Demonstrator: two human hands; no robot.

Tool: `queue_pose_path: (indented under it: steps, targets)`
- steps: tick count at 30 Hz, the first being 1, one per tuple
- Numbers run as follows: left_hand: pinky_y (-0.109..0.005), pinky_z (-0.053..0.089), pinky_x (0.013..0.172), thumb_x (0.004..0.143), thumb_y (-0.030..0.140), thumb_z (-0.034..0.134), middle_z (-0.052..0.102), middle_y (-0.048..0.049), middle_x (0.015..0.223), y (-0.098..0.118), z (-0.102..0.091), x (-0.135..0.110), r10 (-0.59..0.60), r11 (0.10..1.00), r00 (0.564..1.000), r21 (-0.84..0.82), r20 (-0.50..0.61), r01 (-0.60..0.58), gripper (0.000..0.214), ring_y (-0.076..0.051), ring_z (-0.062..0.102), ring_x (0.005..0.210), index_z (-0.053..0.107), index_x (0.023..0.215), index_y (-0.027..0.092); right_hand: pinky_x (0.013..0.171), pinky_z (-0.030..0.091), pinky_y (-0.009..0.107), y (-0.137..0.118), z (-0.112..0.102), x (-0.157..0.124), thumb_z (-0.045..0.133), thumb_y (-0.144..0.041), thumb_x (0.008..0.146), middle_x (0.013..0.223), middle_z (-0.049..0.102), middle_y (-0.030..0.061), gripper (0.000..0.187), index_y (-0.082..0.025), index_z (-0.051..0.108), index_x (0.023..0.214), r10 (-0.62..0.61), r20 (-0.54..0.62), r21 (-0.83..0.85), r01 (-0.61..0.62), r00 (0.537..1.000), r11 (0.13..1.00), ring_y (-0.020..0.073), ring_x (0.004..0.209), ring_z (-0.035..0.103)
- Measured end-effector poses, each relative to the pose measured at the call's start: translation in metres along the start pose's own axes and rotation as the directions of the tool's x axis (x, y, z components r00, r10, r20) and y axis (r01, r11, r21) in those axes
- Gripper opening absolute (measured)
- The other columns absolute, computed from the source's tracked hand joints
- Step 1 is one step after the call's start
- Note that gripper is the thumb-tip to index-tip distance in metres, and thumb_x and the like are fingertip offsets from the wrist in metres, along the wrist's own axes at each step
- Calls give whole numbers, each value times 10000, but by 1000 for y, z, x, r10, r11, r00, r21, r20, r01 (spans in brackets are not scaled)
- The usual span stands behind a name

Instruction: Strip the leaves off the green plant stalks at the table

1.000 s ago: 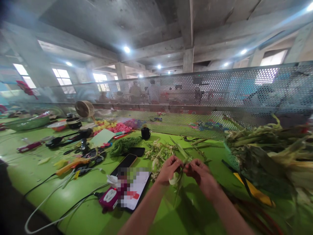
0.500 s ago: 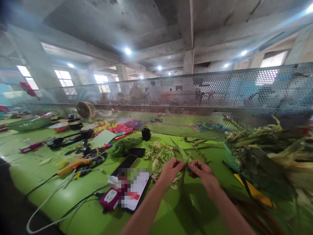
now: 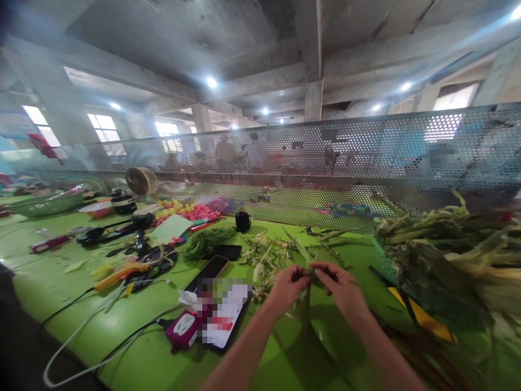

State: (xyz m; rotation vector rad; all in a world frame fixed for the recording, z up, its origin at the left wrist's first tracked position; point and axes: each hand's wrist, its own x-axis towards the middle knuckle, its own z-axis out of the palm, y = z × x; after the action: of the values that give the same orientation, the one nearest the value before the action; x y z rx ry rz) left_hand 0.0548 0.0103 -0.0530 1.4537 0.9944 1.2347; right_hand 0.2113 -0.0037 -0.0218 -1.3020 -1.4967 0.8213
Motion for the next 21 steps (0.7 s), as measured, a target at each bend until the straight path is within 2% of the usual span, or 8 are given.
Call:
queue_pose_path:
  steps: [5,9,12,16,21]
  targets:
    - [-257,425,703,728,178,646,602,1,718,-2,0,1,-20,1000,1000,-5,4,20,72,-121,538,690,606,776,145,785,494,368,8,0,3,635,-360,666,892,729,41,213,-256,726,829,-78,-24,-133,74,997,988,248,844,659]
    - [-262,420,708,749,192,618,595,-11,749,-7,1,2,-27,999,1000,-19,9,27,63,-126,534,714,592,790,151,793,475,368,9,1,2,613,-364,694,822,701,47,151,-247,695,744,-108,-42,-198,98,993,975,248,825,652]
    - [-266,430,708,741,211,625,595,-13,748,-14,2,5,-24,998,999,-66,-33,22,84,-128,537,710,574,783,158,775,469,358,7,1,1,605,-380,712,802,688,49,153,-241,666,716,-131,-44,-220,118,990,968,244,805,642]
    - [-267,433,684,704,203,651,597,-13,708,-24,0,9,-68,994,994,-95,-91,59,100,-129,543,674,570,747,165,742,467,336,8,1,1,606,-383,719,757,670,31,148,-244,652,695,-179,17,-229,178,984,957,225,760,628]
    - [-252,412,646,643,126,656,593,-5,694,-22,-3,9,-71,997,986,-19,-148,69,119,-129,540,661,584,731,160,728,471,325,11,1,1,620,-375,714,750,681,26,148,-243,683,697,-187,85,-224,202,979,954,223,753,637]
